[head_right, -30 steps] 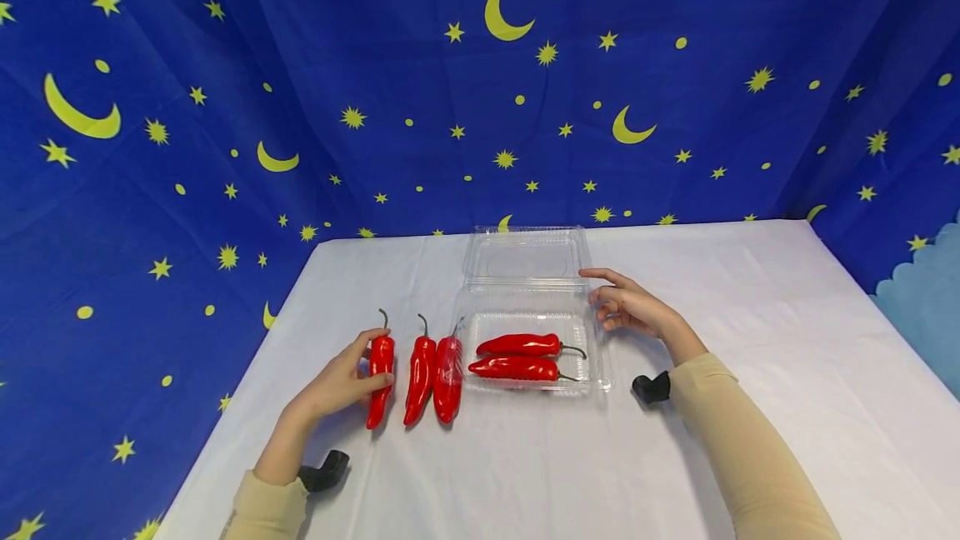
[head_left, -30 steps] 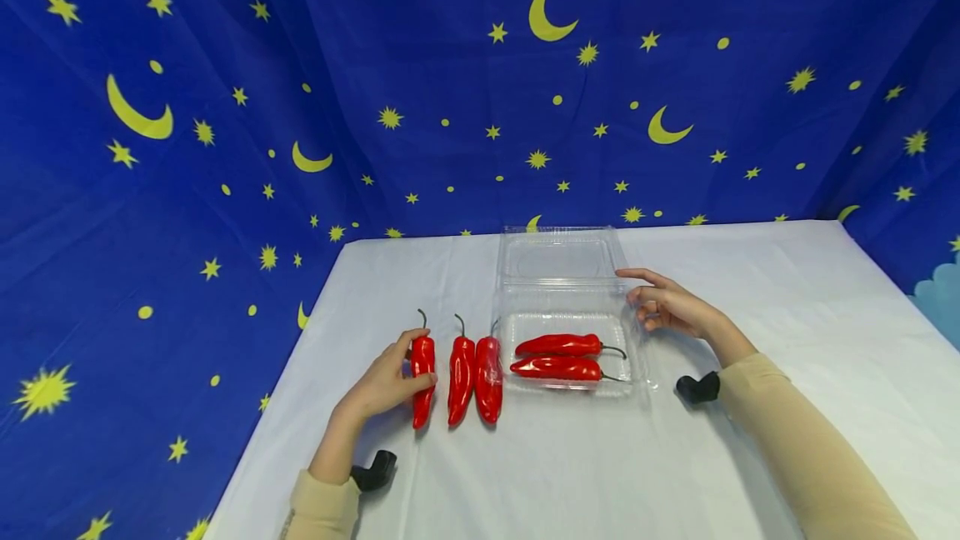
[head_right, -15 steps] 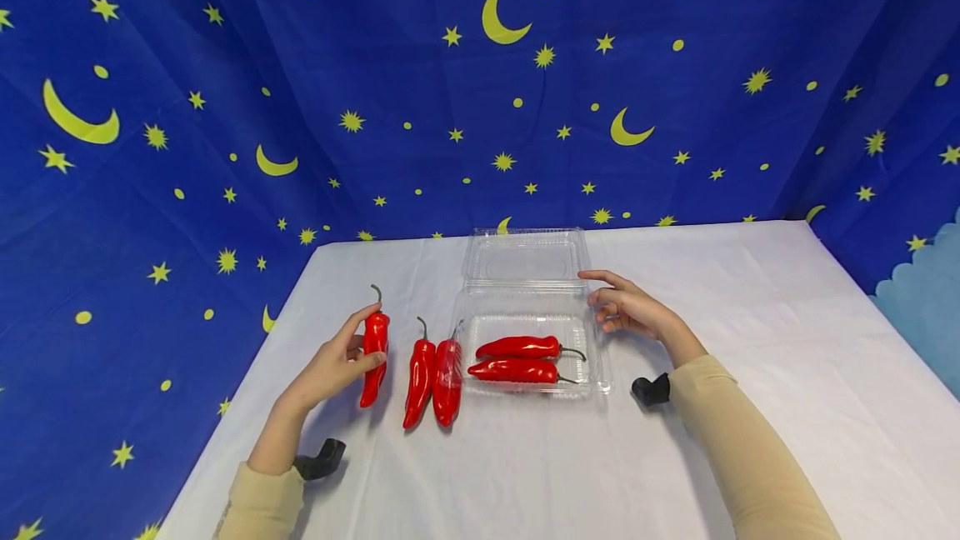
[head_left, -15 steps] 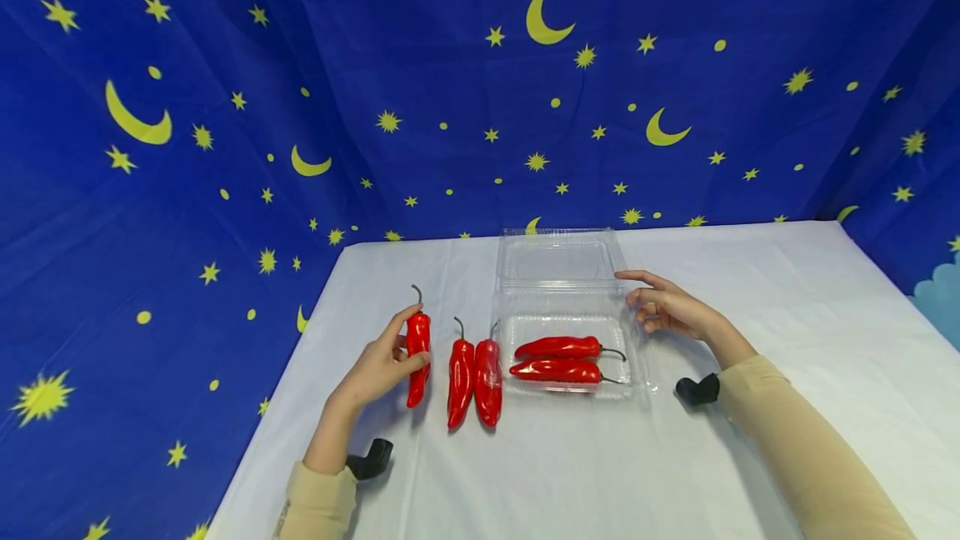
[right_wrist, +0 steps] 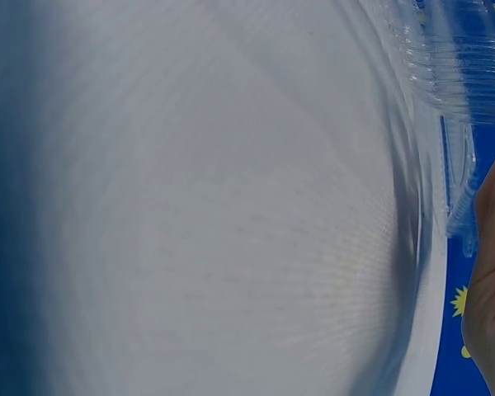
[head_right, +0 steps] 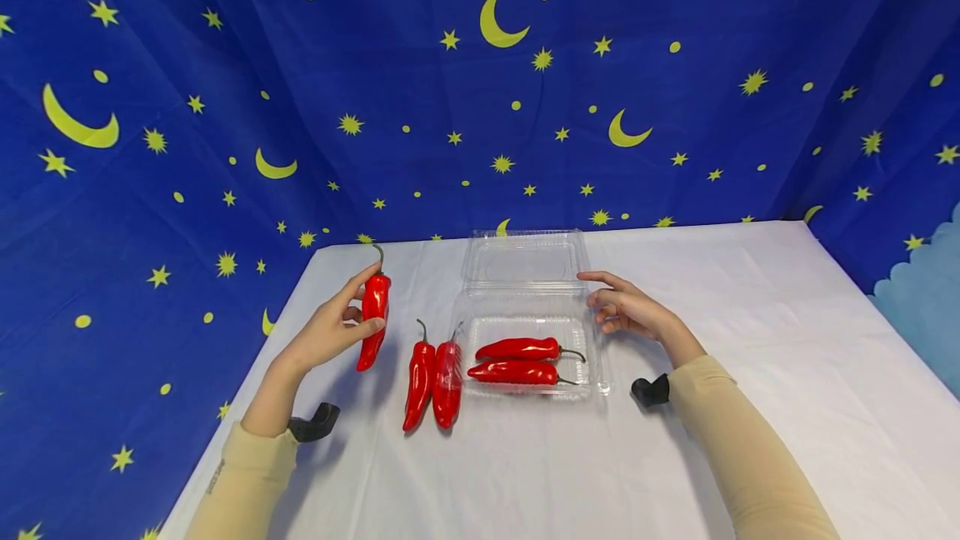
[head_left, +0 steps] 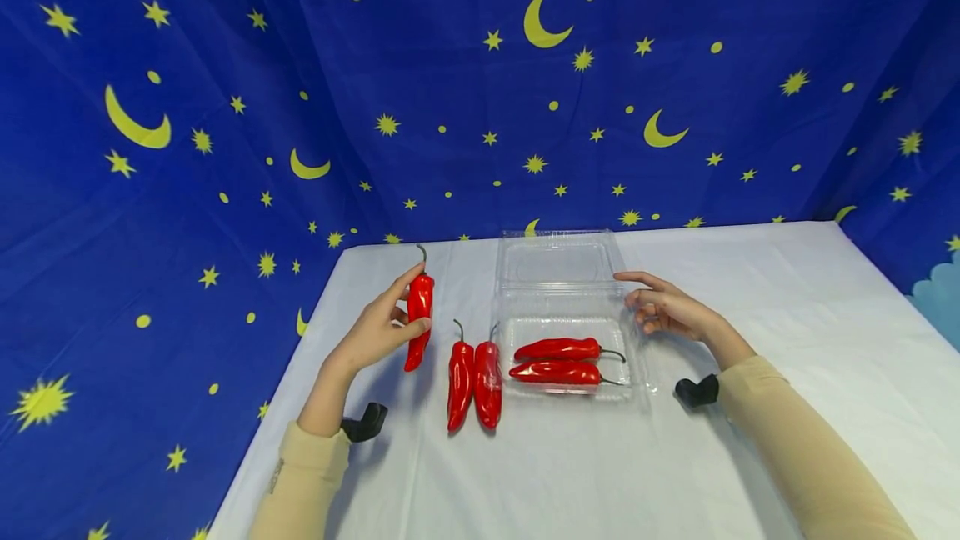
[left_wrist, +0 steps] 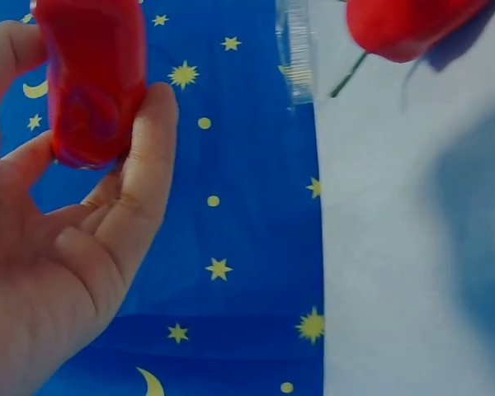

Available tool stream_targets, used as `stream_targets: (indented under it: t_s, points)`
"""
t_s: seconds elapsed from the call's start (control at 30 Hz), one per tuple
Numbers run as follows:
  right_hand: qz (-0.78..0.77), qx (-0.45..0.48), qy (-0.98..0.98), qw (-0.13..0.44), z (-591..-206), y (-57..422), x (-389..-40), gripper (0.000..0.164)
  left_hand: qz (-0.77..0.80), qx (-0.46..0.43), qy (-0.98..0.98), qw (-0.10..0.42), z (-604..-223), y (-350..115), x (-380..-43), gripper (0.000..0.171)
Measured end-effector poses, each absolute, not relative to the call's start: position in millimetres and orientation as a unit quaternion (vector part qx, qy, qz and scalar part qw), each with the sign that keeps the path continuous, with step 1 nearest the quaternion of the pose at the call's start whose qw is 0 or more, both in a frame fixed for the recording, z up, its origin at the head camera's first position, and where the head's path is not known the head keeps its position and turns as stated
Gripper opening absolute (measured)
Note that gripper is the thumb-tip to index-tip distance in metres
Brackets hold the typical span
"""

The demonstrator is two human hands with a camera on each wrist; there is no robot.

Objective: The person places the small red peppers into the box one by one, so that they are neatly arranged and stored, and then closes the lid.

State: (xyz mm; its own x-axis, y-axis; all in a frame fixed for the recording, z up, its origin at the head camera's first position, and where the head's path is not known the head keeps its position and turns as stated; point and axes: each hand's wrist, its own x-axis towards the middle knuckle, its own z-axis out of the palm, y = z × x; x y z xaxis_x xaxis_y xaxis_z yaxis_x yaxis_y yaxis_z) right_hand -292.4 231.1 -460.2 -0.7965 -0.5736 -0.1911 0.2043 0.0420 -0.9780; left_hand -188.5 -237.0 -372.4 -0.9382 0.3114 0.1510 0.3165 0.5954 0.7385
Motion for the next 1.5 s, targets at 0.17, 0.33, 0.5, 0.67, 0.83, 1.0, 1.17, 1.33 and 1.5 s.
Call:
stream_targets:
  t_s: [0.17, 0.33, 0.5, 0.67, 0.83, 1.0, 1.17, 1.33, 1.5]
  points:
    - [-0.678, -0.136, 0.663, 0.287, -461, 230, -292, 0.056, -0.439, -0.194, -0.877, 0.012, -362, -236, -195, 0.078]
    - [-0.678, -0.123, 0.667, 0.283, -461, 229, -292, 0.054, -0.461, -0.208, -0.863, 0.000, -351, -232, -201, 0.078]
    - [-0.679, -0.122, 0.668, 0.280, -460, 230, -292, 0.052, -0.474, -0.231, -0.850, -0.017, -343, -224, -210, 0.078]
    - [-0.678, -0.128, 0.666, 0.285, -460, 230, -292, 0.052, -0.492, -0.244, -0.835, -0.020, -342, -216, -217, 0.077]
    - [-0.678, -0.125, 0.666, 0.283, -460, 231, -293, 0.052, -0.522, -0.275, -0.807, -0.014, -340, -208, -225, 0.076]
    - [-0.678, -0.124, 0.666, 0.285, -460, 231, -293, 0.052, -0.537, -0.294, -0.790, -0.016, -335, -199, -230, 0.078]
    - [-0.680, -0.124, 0.664, 0.286, -459, 232, -293, 0.051, -0.532, -0.311, -0.787, -0.027, -328, -188, -235, 0.084]
    - [-0.681, -0.132, 0.662, 0.285, -460, 232, -293, 0.051, -0.520, -0.329, -0.787, -0.038, -325, -180, -240, 0.086]
    - [-0.681, -0.130, 0.662, 0.285, -460, 232, -294, 0.052, -0.496, -0.343, -0.795, -0.059, -323, -174, -246, 0.080]
